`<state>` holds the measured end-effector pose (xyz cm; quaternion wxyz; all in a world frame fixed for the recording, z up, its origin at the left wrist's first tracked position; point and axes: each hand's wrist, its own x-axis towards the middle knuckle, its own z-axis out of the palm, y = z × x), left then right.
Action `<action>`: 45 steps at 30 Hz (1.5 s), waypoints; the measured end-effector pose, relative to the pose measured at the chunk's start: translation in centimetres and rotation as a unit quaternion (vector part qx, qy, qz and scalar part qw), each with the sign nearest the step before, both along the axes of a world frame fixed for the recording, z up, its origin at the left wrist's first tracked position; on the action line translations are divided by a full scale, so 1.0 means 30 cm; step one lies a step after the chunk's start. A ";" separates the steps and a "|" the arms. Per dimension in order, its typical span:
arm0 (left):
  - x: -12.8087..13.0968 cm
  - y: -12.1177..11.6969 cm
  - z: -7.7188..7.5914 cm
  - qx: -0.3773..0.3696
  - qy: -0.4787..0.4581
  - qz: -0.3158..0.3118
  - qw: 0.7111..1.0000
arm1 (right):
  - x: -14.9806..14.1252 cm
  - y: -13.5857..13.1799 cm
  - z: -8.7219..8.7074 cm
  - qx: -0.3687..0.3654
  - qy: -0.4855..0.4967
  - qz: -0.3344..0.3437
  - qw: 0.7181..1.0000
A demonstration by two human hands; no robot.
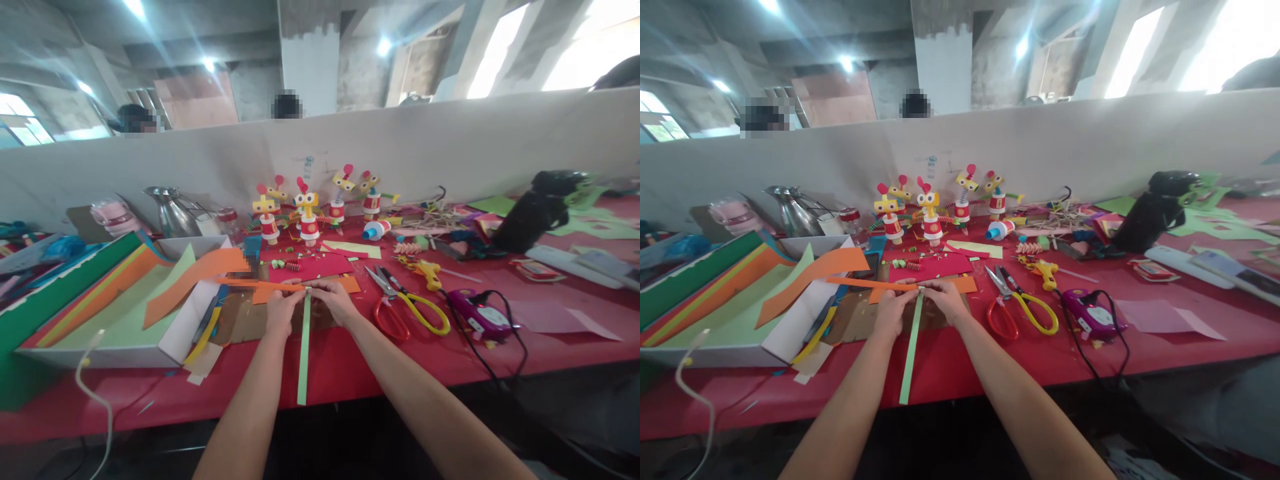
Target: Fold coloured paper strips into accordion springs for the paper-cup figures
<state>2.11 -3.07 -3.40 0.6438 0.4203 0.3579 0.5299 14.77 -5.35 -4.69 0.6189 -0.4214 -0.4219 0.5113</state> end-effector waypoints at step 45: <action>0.011 0.022 -0.018 0.016 -0.029 0.015 0.999 | -0.013 -0.002 0.009 0.066 0.022 -0.048 0.996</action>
